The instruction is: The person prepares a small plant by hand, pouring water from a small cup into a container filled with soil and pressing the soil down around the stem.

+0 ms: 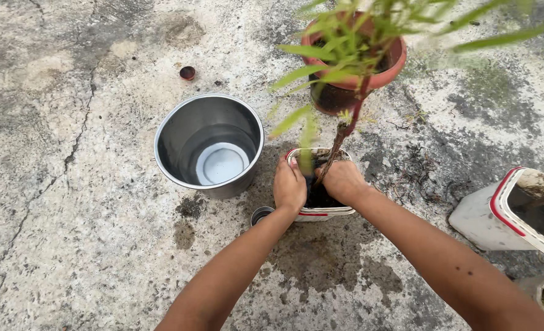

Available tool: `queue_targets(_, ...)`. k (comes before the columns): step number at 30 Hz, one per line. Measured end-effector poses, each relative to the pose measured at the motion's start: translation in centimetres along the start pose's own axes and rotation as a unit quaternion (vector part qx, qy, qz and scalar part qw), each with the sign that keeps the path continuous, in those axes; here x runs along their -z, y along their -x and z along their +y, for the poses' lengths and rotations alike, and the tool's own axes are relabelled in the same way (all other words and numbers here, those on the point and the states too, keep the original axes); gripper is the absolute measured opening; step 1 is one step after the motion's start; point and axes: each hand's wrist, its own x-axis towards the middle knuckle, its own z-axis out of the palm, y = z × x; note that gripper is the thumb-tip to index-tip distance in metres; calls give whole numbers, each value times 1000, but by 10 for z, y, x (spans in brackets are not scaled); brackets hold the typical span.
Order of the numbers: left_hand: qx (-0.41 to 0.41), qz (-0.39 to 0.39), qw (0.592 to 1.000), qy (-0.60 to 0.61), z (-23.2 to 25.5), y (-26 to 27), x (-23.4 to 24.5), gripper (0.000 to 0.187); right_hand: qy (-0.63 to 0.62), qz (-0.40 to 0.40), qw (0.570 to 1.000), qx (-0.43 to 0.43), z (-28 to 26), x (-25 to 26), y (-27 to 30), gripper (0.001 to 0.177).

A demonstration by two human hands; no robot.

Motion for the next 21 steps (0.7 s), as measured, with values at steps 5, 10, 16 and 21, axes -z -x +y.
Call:
queue_targets(5, 24, 4, 1000, -19, 19, 5, 10, 48, 10, -61, 997, -53, 7, 15, 25, 19)
queue_targets(10, 60, -24, 998, -17, 29, 12, 21, 47, -143, 9, 986, -87, 10, 74, 53, 15)
queue_targets(16, 37, -16, 999, -19, 26, 11, 21, 48, -227, 140, 963, -41, 45, 128, 64, 19)
queue_targets(21, 31, -17, 999, -8, 27, 10, 20, 47, -163, 27, 986, -6, 39, 75, 37, 14)
